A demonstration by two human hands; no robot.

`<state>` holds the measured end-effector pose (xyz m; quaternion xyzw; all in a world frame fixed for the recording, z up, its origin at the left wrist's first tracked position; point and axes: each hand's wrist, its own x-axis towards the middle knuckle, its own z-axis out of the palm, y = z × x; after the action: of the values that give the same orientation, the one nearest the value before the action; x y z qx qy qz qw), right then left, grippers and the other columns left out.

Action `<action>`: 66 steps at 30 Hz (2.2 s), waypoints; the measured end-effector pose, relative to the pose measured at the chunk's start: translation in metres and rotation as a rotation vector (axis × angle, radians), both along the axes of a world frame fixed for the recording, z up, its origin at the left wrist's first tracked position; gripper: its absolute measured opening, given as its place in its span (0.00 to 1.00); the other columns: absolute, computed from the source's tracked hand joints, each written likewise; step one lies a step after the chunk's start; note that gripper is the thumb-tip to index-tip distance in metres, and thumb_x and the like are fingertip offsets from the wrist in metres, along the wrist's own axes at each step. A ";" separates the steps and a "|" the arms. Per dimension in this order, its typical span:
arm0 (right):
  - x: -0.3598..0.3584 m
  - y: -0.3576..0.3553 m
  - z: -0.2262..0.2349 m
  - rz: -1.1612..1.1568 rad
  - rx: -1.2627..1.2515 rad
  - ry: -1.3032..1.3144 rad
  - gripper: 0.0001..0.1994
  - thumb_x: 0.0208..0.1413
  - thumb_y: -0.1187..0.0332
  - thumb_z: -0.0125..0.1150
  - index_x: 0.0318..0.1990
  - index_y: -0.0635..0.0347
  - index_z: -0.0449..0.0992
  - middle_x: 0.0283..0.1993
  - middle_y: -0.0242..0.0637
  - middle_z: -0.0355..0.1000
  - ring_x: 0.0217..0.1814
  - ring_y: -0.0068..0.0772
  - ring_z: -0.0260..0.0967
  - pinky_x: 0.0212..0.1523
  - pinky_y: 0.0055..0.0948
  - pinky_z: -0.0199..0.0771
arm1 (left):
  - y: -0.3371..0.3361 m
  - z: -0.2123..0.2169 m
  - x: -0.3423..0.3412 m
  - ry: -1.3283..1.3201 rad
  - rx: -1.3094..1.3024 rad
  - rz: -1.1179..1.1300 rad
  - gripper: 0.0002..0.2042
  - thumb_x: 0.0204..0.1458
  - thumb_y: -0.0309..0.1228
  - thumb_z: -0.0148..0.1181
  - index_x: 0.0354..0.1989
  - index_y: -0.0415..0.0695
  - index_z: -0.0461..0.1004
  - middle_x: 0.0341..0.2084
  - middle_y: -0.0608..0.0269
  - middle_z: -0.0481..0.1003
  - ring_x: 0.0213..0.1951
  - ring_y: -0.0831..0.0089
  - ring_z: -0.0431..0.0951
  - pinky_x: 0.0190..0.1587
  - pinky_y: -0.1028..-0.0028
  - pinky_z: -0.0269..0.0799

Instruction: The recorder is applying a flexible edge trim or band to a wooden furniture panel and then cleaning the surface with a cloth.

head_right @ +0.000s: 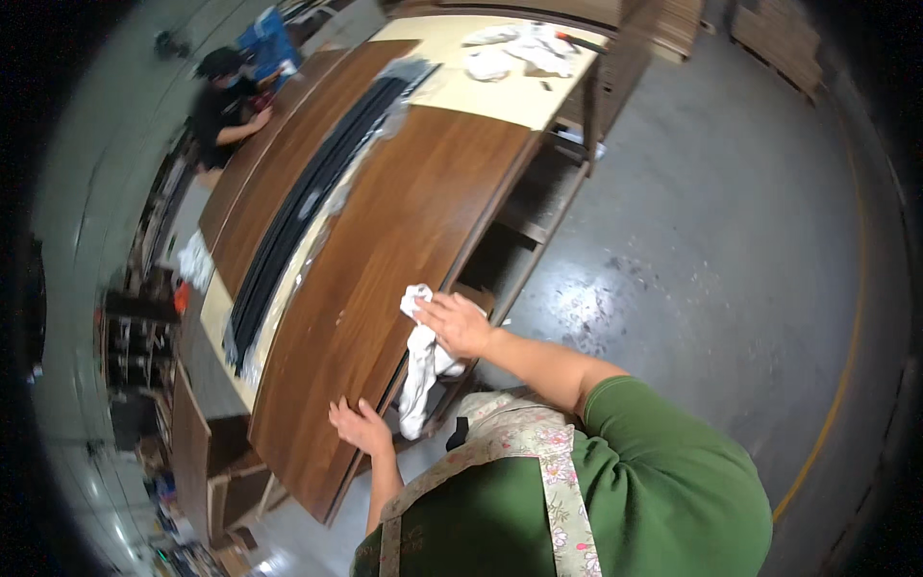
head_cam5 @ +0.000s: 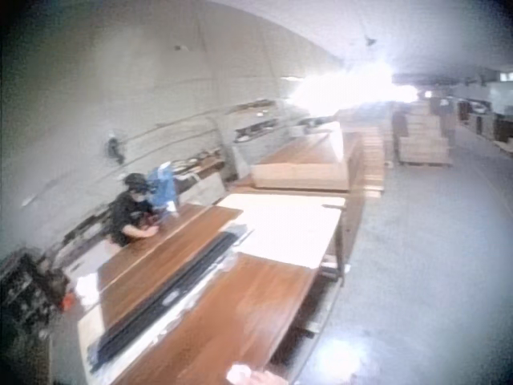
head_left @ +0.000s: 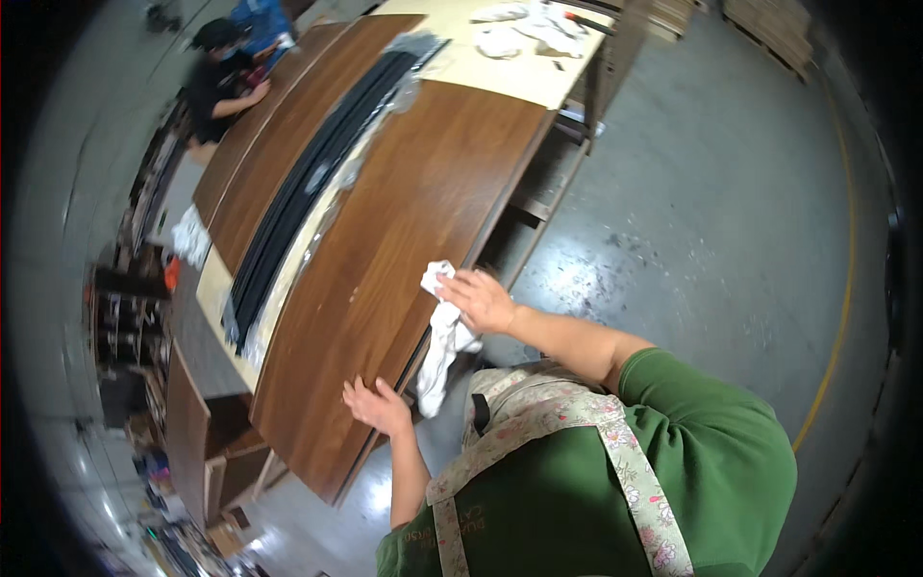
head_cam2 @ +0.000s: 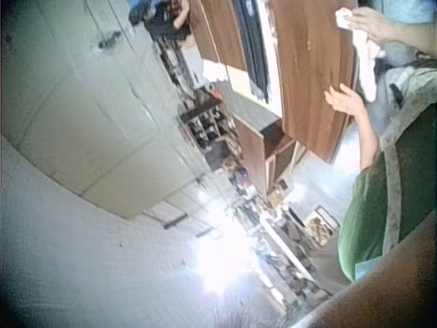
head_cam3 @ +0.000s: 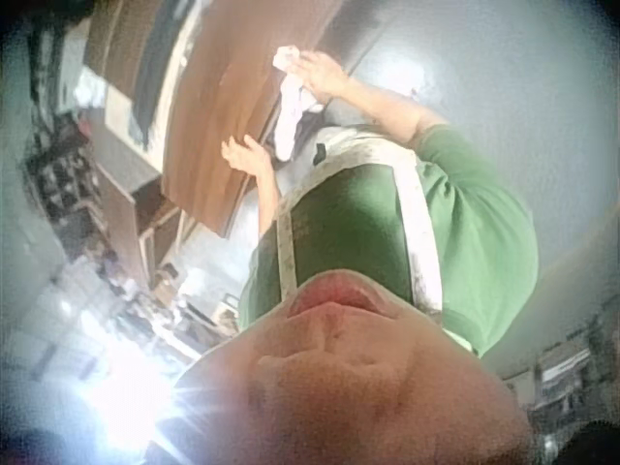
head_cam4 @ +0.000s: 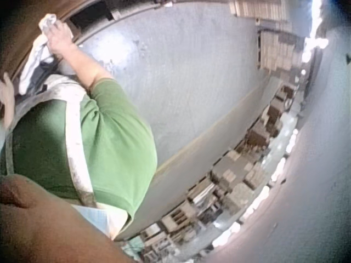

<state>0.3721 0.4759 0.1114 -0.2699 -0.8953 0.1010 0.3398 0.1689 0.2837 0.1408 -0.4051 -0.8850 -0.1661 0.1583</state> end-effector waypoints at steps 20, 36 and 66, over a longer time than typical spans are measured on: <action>0.197 0.322 -0.004 -1.089 -0.453 -0.095 0.19 0.46 0.65 0.51 0.49 0.47 0.71 0.49 0.39 0.69 0.50 0.45 0.65 0.49 0.37 0.68 | -0.001 -0.041 -0.034 0.128 0.154 -0.158 0.18 0.58 0.42 0.39 0.44 0.43 0.69 0.47 0.53 0.68 0.50 0.55 0.68 0.49 0.56 0.62; 0.239 0.397 0.092 -0.895 -0.344 0.153 0.18 0.39 0.64 0.58 0.43 0.52 0.77 0.41 0.45 0.74 0.45 0.45 0.71 0.47 0.34 0.69 | 0.071 -0.043 0.061 0.007 -0.036 0.234 0.31 0.56 0.56 0.32 0.63 0.50 0.53 0.62 0.55 0.54 0.61 0.58 0.56 0.57 0.51 0.51; 0.189 0.379 0.036 0.079 -0.509 -0.391 0.35 0.46 0.63 0.65 0.59 0.68 0.57 0.55 0.53 0.58 0.57 0.48 0.58 0.58 0.37 0.58 | 0.125 -0.005 0.157 -0.217 -0.324 0.719 0.34 0.43 0.24 0.52 0.63 0.51 0.51 0.63 0.56 0.50 0.64 0.49 0.44 0.59 0.42 0.41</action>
<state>0.5610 0.8546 0.1473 -0.3255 -0.8994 0.2810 0.0787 0.3257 0.4092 0.1361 -0.0697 -0.9965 -0.0004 0.0462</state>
